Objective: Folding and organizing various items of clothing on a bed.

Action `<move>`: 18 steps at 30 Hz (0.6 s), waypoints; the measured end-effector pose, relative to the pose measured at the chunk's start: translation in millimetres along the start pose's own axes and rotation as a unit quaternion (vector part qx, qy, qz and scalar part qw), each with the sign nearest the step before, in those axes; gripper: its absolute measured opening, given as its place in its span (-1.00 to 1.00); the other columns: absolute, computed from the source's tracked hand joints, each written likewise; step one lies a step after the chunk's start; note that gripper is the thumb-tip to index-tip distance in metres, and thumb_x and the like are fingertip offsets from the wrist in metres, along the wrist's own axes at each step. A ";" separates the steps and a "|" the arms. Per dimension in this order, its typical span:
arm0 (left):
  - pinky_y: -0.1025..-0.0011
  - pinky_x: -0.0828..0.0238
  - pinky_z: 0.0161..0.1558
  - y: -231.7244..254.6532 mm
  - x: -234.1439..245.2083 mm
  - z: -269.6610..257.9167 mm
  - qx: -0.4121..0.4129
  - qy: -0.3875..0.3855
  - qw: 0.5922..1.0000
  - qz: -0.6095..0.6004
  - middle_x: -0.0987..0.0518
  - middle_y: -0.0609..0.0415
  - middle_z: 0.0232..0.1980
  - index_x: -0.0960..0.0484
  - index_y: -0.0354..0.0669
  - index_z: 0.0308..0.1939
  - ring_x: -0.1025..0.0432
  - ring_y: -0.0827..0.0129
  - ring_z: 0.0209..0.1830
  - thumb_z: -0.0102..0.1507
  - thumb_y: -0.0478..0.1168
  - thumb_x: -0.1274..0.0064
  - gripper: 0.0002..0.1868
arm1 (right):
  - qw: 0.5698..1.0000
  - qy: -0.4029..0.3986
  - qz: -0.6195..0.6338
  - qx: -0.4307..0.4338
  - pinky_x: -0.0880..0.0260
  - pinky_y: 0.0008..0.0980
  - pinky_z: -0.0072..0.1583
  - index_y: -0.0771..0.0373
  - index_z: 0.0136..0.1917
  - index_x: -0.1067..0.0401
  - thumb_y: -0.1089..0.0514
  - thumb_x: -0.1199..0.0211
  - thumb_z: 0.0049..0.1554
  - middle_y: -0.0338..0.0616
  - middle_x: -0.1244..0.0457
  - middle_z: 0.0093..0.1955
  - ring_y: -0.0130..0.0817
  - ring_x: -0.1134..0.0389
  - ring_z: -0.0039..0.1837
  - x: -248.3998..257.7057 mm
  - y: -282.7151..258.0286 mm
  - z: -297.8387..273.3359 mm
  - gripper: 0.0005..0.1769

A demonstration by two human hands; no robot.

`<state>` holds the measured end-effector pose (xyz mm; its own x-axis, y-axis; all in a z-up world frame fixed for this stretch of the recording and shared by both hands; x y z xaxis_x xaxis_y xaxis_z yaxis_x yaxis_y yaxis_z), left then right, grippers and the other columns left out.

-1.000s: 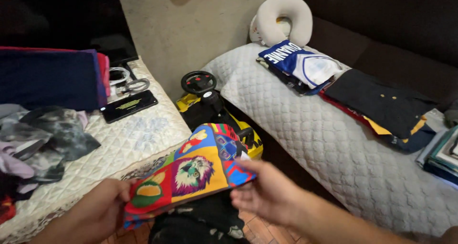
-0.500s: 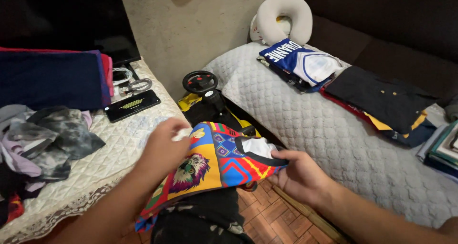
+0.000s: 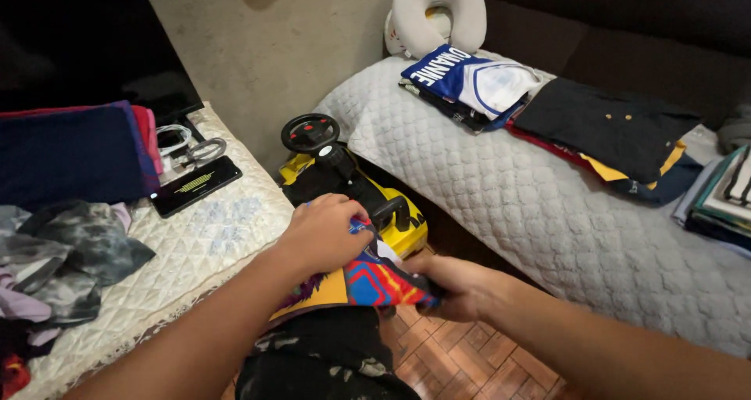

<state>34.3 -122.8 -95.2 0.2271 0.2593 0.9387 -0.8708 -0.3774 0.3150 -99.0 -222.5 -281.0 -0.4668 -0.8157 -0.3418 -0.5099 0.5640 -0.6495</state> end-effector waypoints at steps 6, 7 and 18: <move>0.17 -0.41 0.17 -29.3 -30.7 52.7 0.046 -0.074 0.994 -0.062 -0.64 -0.02 0.14 -0.54 0.05 0.24 -0.52 0.13 0.17 0.10 0.13 -0.21 -0.35 | 0.971 0.007 0.058 0.230 -0.50 -0.27 0.07 0.23 0.10 -0.44 0.25 -0.18 0.16 -0.12 -0.40 -0.04 -0.34 -0.46 -0.04 -26.3 -76.7 -54.6 -0.78; 0.17 -0.41 0.17 -22.9 -32.1 62.4 0.041 -0.077 0.994 -0.067 -0.64 -0.02 0.14 -0.54 0.05 0.24 -0.52 0.13 0.17 0.10 0.13 -0.21 -0.35 | 0.972 0.015 0.059 0.229 -0.50 -0.27 0.07 0.23 0.10 -0.44 0.25 -0.18 0.16 -0.12 -0.40 -0.04 -0.34 -0.46 -0.04 -18.6 -79.3 -60.5 -0.78; 0.48 -0.39 0.12 6.7 -46.5 91.1 0.055 -0.222 0.846 -0.481 -0.65 0.09 0.13 -0.55 -0.15 0.36 -0.50 0.44 0.08 0.23 -0.16 -0.12 -0.41 | 0.920 -0.007 -0.153 0.361 -0.46 -0.43 0.14 0.29 0.12 -0.46 0.39 -0.28 0.10 -0.23 -0.38 0.04 -0.48 -0.40 0.05 -38.1 -125.8 -107.2 -0.70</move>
<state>57.7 -218.4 -124.0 0.9708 0.1434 0.1924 -0.1491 -0.2677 0.9519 -94.5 -248.5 -113.5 -0.3698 -0.9263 -0.0730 -0.0019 0.0793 -0.9968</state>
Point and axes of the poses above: each hand's wrist, its own z-axis towards the middle knuckle, its own x-axis out of the back of the hand, y = z × x, the point moved 9 cm from there along z, towards the middle knuckle
